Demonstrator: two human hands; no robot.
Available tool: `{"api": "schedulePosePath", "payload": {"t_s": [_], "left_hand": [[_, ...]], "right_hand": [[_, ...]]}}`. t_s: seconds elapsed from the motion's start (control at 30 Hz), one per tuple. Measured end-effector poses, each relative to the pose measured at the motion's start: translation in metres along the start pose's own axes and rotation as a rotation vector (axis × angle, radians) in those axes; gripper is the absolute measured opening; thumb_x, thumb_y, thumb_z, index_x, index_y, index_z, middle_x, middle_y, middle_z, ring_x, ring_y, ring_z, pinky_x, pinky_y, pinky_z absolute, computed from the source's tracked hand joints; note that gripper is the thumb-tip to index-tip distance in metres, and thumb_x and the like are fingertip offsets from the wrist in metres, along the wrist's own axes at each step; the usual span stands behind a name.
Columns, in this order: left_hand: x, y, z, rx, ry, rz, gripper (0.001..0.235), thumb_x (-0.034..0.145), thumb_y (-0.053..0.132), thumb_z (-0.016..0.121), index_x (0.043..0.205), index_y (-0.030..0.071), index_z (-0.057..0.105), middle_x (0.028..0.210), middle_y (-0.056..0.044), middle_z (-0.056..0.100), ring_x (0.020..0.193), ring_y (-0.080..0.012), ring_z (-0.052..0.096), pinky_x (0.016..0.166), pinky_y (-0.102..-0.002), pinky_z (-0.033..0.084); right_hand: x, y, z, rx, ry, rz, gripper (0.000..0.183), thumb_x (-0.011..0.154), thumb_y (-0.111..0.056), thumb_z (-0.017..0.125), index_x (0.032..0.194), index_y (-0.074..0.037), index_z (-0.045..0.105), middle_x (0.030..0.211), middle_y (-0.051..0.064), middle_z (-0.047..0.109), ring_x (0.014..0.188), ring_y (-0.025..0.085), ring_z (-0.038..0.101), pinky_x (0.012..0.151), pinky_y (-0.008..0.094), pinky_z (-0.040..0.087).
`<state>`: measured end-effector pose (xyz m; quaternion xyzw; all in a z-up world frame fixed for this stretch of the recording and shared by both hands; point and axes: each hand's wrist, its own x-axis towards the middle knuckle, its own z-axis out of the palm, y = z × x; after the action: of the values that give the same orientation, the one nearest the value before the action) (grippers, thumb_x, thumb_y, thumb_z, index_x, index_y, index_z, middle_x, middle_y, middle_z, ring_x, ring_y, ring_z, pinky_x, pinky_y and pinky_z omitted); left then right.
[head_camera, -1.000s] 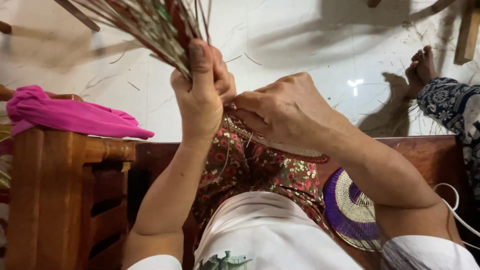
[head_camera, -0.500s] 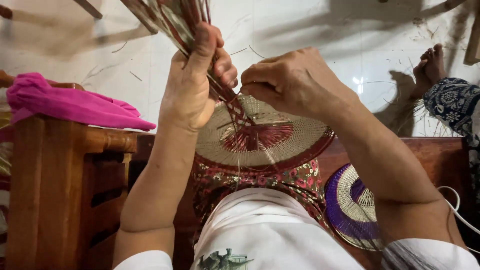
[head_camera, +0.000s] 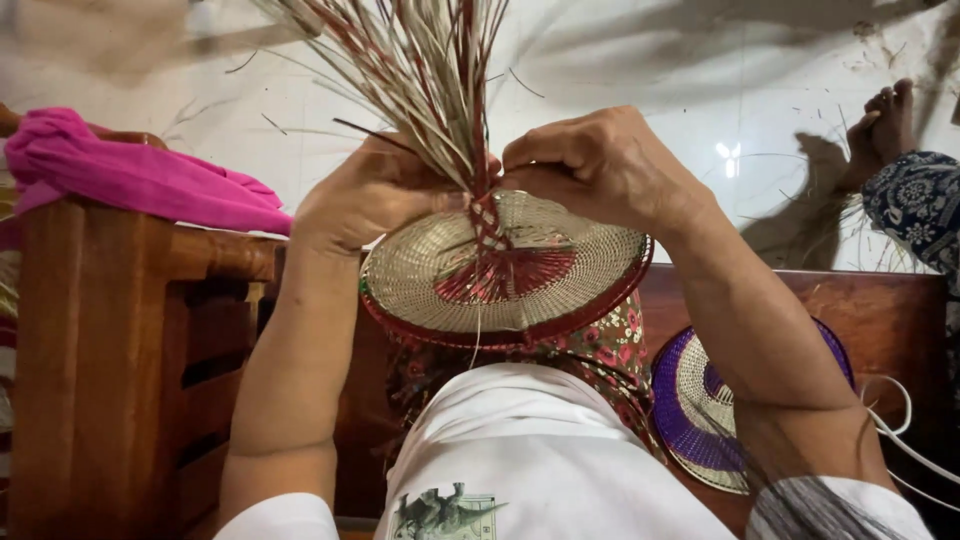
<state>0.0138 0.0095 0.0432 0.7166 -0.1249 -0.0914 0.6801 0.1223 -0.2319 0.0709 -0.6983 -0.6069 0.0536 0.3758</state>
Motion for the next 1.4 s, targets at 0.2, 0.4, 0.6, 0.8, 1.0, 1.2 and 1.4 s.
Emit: {"api": "schedulePosePath", "payload": {"t_s": [0.2, 0.4, 0.6, 0.8, 1.0, 1.2, 1.4], "left_hand": [[0.006, 0.0, 0.021, 0.23, 0.312, -0.31, 0.012, 0.093, 0.013, 0.072, 0.103, 0.017, 0.076, 0.106, 0.001, 0.08, 0.102, -0.0114, 0.075, 0.095, -0.032, 0.061], [0.013, 0.009, 0.022, 0.336, 0.296, -0.416, 0.023, 0.085, 0.031, 0.078, 0.104, 0.019, 0.077, 0.105, 0.003, 0.081, 0.094, -0.0119, 0.076, 0.089, -0.032, 0.058], [0.01, 0.001, 0.032, 0.101, 0.408, 0.041, 0.023, 0.083, 0.008, 0.091, 0.077, 0.006, 0.069, 0.066, -0.003, 0.061, 0.064, -0.0139, 0.056, 0.065, -0.027, 0.047], [0.008, -0.005, 0.028, 0.073, 0.4, 0.053, 0.023, 0.083, 0.01, 0.092, 0.076, 0.006, 0.07, 0.069, -0.007, 0.064, 0.066, -0.0146, 0.058, 0.068, -0.029, 0.049], [0.007, -0.005, 0.03, 0.057, 0.377, 0.051, 0.019, 0.085, 0.01, 0.088, 0.081, 0.004, 0.071, 0.074, -0.007, 0.067, 0.072, -0.0149, 0.06, 0.072, -0.03, 0.052], [0.003, -0.014, 0.027, 0.023, 0.371, -0.014, 0.016, 0.086, 0.011, 0.088, 0.083, 0.004, 0.073, 0.077, -0.008, 0.07, 0.07, -0.0161, 0.063, 0.072, -0.029, 0.053], [0.008, 0.001, 0.03, 0.046, 0.347, -0.015, 0.017, 0.089, 0.011, 0.086, 0.083, 0.003, 0.072, 0.074, -0.009, 0.066, 0.066, -0.018, 0.061, 0.07, -0.029, 0.052]], "right_hand": [[-0.012, -0.014, -0.001, -0.226, 0.067, 0.096, 0.032, 0.108, -0.024, 0.069, 0.089, 0.0, 0.078, 0.069, 0.011, 0.075, 0.045, 0.017, 0.065, 0.035, 0.027, 0.049], [-0.002, -0.082, 0.032, -0.076, -0.377, 0.517, 0.035, 0.106, -0.005, 0.046, 0.137, -0.001, 0.062, 0.038, -0.002, 0.059, 0.02, 0.005, 0.036, 0.015, 0.021, 0.026], [-0.025, -0.075, 0.056, -0.27, -0.201, 0.32, 0.037, 0.107, -0.024, 0.054, 0.143, -0.014, 0.058, 0.087, 0.011, 0.066, 0.058, 0.021, 0.072, 0.05, 0.034, 0.059], [-0.044, -0.061, 0.044, -0.295, -0.199, 0.299, 0.049, 0.1, 0.005, 0.05, 0.147, -0.008, 0.053, 0.072, 0.012, 0.071, 0.067, 0.028, 0.076, 0.07, 0.042, 0.064], [-0.055, -0.034, 0.016, -0.368, -0.215, 0.413, 0.021, 0.103, -0.011, 0.061, 0.12, -0.014, 0.073, 0.07, 0.004, 0.071, 0.065, 0.018, 0.072, 0.064, 0.028, 0.058], [-0.034, -0.045, -0.003, -0.01, -0.418, 0.52, 0.022, 0.1, -0.004, 0.055, 0.114, -0.005, 0.071, 0.078, 0.016, 0.073, 0.069, 0.027, 0.077, 0.066, 0.042, 0.064], [-0.024, -0.059, 0.003, 0.474, -0.33, 0.185, 0.012, 0.095, -0.005, 0.065, 0.094, 0.0, 0.076, 0.067, 0.015, 0.072, 0.055, 0.025, 0.074, 0.055, 0.034, 0.062]]}}
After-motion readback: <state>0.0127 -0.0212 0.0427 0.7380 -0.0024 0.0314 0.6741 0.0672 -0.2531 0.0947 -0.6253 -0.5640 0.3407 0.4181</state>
